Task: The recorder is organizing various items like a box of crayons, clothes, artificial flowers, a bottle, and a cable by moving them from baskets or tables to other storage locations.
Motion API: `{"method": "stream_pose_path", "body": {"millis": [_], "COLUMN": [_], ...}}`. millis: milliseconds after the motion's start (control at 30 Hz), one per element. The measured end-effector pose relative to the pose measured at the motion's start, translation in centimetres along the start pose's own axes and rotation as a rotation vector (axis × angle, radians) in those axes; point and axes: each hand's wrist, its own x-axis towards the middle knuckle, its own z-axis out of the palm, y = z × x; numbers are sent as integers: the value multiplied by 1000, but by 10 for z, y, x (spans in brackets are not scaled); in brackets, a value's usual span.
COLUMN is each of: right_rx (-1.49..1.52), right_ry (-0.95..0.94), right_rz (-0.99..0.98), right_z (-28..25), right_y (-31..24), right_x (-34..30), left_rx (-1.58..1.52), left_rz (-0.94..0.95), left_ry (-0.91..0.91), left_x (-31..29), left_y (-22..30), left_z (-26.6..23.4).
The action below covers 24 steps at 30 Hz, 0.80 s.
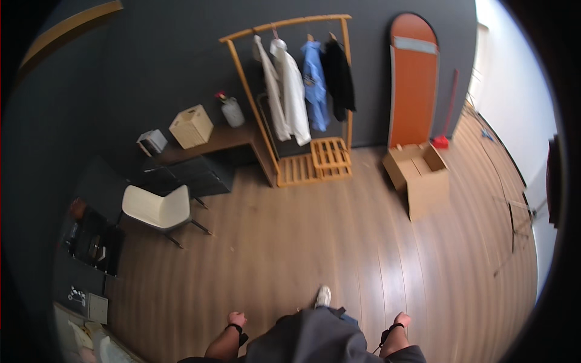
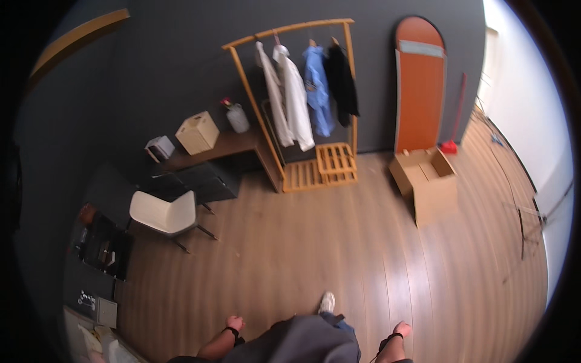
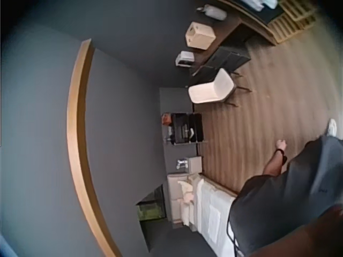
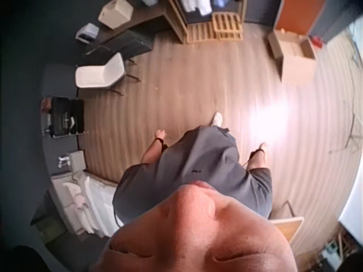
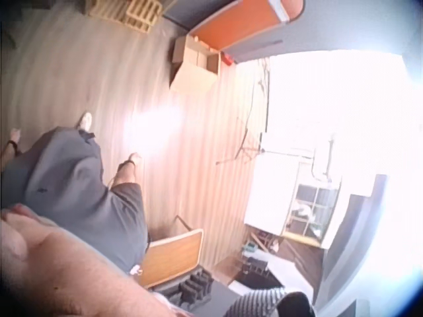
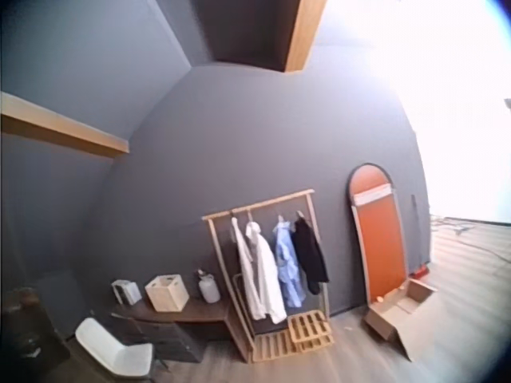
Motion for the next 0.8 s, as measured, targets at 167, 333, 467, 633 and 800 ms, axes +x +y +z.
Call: {"method": "stream_pose_path", "body": {"millis": [167,333,467,633,800], "right_rx": [81,37,27,-543,-1692], "right_ry": [-453,-715,-782,-741,-410], "right_rz": [-536,-924,-1004,-986,-1442], "right_z": [146,199,260,349,392], "right_y": [-277,-531,-627,-630,-639], "right_x": [-40,-193,-244,-202,-146], "left_rx": [-297,-456,25,1143,379], "left_rz": [-67,-33,-184,134,75], "left_ry": [144,175,89,-151,7], "left_x": [59,109,175,264,387], "left_y": [84,132,140,121,214], "left_z": [-2,11,16,10,-28]}}
